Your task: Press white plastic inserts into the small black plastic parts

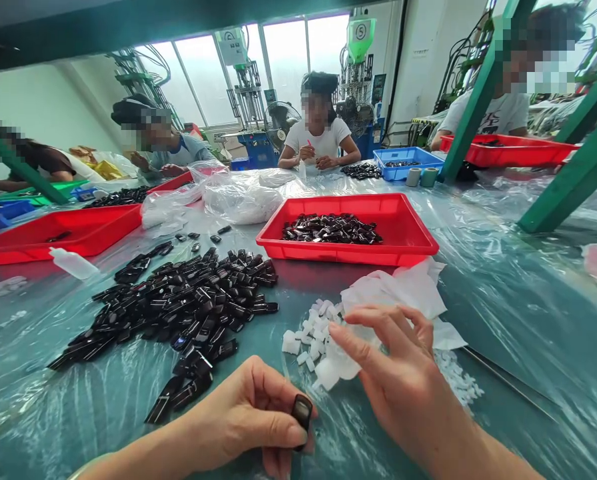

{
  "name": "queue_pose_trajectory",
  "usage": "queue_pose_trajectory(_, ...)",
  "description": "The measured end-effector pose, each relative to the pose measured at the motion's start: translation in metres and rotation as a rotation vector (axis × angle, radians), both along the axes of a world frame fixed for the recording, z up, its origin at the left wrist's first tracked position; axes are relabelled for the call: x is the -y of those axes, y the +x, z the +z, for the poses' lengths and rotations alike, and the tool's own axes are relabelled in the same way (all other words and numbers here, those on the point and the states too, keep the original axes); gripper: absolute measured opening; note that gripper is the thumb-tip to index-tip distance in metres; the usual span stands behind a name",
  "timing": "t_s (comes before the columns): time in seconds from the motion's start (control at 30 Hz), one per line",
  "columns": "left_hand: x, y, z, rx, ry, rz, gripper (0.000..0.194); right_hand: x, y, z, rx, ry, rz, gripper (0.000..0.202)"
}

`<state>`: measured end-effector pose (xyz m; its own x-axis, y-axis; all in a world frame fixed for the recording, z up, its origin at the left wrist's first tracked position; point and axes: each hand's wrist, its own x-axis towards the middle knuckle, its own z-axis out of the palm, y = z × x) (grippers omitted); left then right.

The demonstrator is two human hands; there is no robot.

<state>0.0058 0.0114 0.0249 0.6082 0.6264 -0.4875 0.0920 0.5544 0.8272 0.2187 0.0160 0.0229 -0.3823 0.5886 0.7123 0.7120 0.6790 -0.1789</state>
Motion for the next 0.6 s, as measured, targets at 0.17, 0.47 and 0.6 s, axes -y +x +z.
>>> queue_pose_trajectory(0.17,-0.001,0.001,0.000,-0.015,-0.010,-0.034,0.021,0.004,-0.009,0.001,-0.049,0.028,-0.011,0.034)
queue_pose_trajectory(0.47,-0.002,0.002,0.000,-0.038,-0.014,-0.074,0.022,0.013,-0.007,-0.010,0.011,0.012,-0.016,0.029)
queue_pose_trajectory(0.6,-0.001,0.001,-0.002,-0.039,-0.015,-0.080,0.024,0.016,-0.009,-0.009,0.034,0.024,-0.017,0.031)
